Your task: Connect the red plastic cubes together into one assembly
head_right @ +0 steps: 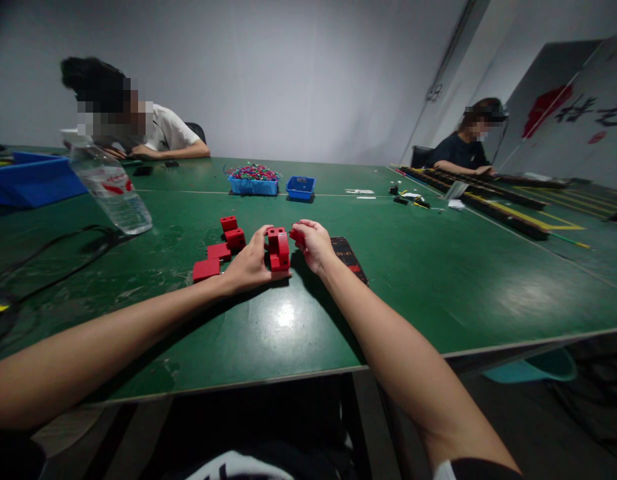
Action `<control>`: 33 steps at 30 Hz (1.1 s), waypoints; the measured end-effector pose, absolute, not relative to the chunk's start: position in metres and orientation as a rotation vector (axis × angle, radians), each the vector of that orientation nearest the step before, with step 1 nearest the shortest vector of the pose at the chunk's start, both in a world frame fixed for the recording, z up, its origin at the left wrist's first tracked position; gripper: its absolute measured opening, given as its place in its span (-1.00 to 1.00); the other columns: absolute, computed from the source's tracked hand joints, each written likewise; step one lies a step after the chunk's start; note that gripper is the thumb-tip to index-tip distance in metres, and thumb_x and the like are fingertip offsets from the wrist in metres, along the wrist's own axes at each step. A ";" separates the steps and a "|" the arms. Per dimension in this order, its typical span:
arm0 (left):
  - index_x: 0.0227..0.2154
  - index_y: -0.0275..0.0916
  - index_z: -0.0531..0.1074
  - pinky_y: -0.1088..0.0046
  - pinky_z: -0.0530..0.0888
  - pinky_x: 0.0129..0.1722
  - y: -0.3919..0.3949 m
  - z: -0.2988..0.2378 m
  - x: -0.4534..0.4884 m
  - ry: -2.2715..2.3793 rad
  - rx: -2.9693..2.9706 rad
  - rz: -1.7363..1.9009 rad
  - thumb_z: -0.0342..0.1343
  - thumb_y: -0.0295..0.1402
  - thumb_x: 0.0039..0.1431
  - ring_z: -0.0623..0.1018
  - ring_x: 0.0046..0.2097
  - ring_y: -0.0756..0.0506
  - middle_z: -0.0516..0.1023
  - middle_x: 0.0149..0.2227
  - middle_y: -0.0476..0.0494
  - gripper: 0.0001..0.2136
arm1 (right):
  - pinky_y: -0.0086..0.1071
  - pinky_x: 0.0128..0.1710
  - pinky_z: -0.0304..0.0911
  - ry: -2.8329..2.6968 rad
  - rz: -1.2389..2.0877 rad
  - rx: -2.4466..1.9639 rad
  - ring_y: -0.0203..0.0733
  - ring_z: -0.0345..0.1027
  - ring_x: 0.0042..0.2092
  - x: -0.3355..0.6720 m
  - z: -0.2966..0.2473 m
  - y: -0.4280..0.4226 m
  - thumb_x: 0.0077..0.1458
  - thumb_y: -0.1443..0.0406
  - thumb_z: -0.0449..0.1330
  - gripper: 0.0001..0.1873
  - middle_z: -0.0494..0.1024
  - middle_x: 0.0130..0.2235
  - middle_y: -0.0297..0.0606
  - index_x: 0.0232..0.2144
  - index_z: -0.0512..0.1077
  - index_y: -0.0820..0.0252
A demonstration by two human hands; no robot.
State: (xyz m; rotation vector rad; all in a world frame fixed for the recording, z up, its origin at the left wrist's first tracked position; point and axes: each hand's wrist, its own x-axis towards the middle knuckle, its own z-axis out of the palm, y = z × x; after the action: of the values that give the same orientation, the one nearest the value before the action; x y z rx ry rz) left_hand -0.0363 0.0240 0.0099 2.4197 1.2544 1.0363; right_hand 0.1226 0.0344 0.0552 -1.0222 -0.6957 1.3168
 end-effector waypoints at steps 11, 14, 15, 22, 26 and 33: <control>0.22 -0.28 -0.10 -0.02 0.39 0.09 0.023 0.012 -0.036 1.236 2.411 1.019 0.33 -0.02 -0.19 0.36 0.18 -0.42 0.20 0.18 -0.48 0.00 | -0.50 -0.35 0.35 -0.780 1.236 -1.016 -0.37 0.41 -0.45 0.122 0.039 0.043 -0.21 0.53 0.37 -0.74 0.55 -0.51 -0.38 -0.45 0.41 0.28; 0.22 -0.27 -0.10 -0.02 0.38 0.10 0.023 0.012 -0.036 1.232 2.408 1.024 0.34 -0.02 -0.20 0.35 0.19 -0.42 0.19 0.19 -0.48 0.01 | -0.50 -0.30 0.34 -0.809 1.234 -0.983 -0.38 0.41 -0.42 0.124 0.037 0.046 -0.22 0.51 0.38 -0.78 0.56 -0.50 -0.37 -0.46 0.46 0.31; 0.23 -0.27 -0.10 -0.02 0.38 0.11 0.023 0.012 -0.036 1.233 2.407 1.023 0.34 -0.02 -0.20 0.36 0.19 -0.42 0.19 0.19 -0.48 0.01 | -0.50 -0.28 0.33 -0.817 1.228 -0.978 -0.38 0.41 -0.41 0.125 0.036 0.047 -0.24 0.51 0.39 -0.77 0.55 -0.49 -0.38 -0.46 0.46 0.31; 0.24 -0.30 -0.11 -0.02 0.38 0.11 0.022 0.011 -0.037 1.258 2.384 1.000 0.33 -0.02 -0.21 0.37 0.18 -0.43 0.19 0.20 -0.50 0.03 | -0.47 -0.40 0.28 -0.818 1.207 -1.071 -0.36 0.36 -0.48 0.127 0.036 0.046 -0.34 0.56 0.36 -0.66 0.47 -0.57 -0.48 -0.49 0.34 0.22; 0.24 -0.27 -0.10 -0.01 0.40 0.09 0.023 0.012 -0.037 1.254 2.399 1.002 0.34 -0.02 -0.21 0.39 0.16 -0.41 0.20 0.19 -0.48 0.02 | -0.47 -0.41 0.28 -0.844 1.224 -1.097 -0.36 0.36 -0.48 0.125 0.039 0.042 -0.34 0.59 0.28 -0.66 0.48 -0.54 -0.46 -0.46 0.35 0.23; 0.23 -0.31 -0.09 0.00 0.42 0.07 0.023 0.012 -0.037 1.256 2.393 1.009 0.33 -0.02 -0.21 0.40 0.15 -0.41 0.21 0.18 -0.49 0.02 | -0.47 -0.32 0.29 -0.880 1.166 -1.062 -0.39 0.36 -0.45 0.125 0.039 0.043 -0.38 0.57 0.28 -0.68 0.50 -0.53 -0.48 -0.48 0.39 0.23</control>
State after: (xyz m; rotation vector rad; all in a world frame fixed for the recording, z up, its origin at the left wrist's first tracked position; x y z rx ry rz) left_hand -0.0370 0.0229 0.0118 2.3926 1.2563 1.0093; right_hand 0.1245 0.0434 0.0387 -1.0619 -0.8797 1.1661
